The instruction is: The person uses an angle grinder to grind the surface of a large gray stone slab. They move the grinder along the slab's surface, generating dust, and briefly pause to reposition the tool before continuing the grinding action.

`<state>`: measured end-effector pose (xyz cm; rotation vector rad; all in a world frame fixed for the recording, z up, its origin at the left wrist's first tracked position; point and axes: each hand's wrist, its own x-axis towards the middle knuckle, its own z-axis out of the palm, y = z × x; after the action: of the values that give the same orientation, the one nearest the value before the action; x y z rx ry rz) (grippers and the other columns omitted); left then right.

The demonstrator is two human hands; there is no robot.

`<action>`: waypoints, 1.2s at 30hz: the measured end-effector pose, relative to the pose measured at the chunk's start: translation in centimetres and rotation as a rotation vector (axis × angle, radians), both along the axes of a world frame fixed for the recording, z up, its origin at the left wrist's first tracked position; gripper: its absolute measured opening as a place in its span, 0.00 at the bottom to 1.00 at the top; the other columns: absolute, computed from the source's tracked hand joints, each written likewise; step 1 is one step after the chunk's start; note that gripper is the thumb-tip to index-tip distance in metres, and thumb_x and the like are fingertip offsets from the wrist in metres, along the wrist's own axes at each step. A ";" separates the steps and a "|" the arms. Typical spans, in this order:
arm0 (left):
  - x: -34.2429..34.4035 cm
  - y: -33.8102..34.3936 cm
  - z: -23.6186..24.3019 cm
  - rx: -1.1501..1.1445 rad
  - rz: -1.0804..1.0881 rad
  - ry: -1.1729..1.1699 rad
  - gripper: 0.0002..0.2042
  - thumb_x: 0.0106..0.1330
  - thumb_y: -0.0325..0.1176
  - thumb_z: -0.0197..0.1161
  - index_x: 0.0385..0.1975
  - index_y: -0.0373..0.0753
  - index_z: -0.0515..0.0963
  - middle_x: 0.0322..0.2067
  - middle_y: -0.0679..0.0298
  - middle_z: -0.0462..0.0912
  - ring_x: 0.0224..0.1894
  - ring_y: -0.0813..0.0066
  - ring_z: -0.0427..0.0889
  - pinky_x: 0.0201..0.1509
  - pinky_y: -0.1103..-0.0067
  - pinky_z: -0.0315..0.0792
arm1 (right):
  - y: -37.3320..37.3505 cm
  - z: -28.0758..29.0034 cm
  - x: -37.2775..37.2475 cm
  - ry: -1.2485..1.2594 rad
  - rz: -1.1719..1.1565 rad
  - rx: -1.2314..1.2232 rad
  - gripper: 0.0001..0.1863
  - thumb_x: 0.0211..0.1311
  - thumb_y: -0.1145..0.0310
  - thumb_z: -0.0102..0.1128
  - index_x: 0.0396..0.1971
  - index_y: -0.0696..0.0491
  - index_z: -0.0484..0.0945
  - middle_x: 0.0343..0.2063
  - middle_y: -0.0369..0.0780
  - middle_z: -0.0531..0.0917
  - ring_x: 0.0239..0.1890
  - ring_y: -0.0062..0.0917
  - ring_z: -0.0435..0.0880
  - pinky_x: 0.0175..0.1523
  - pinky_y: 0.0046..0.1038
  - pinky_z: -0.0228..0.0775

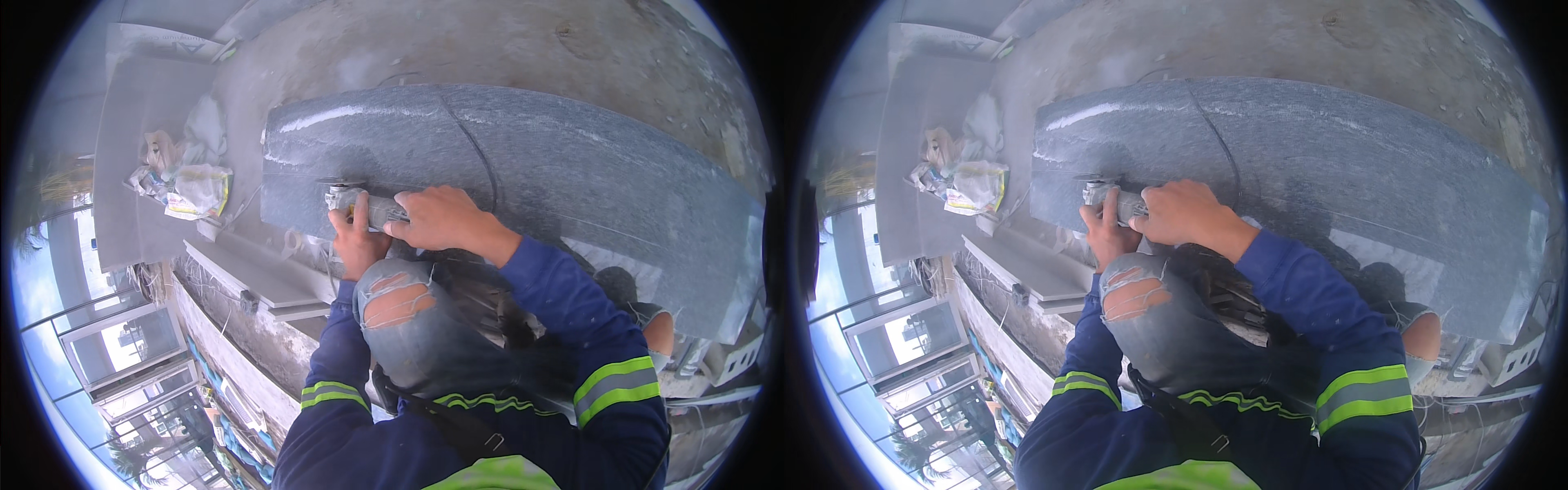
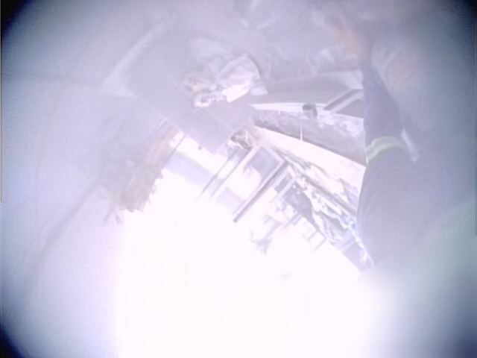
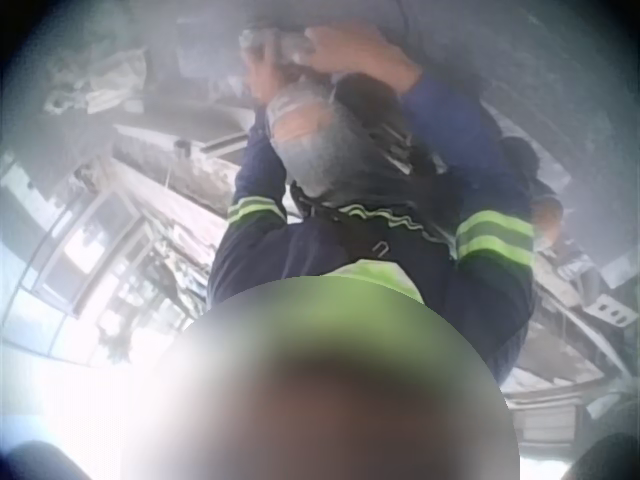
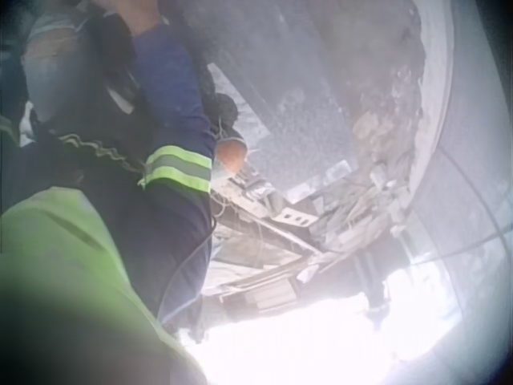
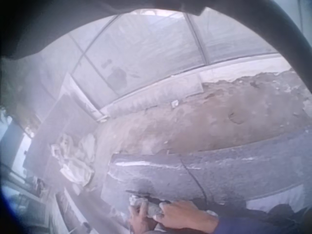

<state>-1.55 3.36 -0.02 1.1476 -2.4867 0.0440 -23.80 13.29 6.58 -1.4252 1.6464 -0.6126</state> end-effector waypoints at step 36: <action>-0.5 -0.3 0.5 0.003 -0.014 -0.042 0.42 0.45 0.32 0.83 0.68 0.54 0.80 0.51 0.51 0.73 0.45 0.46 0.90 0.42 0.58 0.90 | 0.0 -1.1 0.1 -0.029 -0.006 -0.018 0.32 0.74 0.40 0.59 0.53 0.57 0.86 0.42 0.54 0.93 0.51 0.54 0.92 0.57 0.53 0.81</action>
<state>-2.02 3.04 0.49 1.1414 -2.5318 0.0615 -23.70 13.32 5.47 -1.4181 1.6274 -0.6498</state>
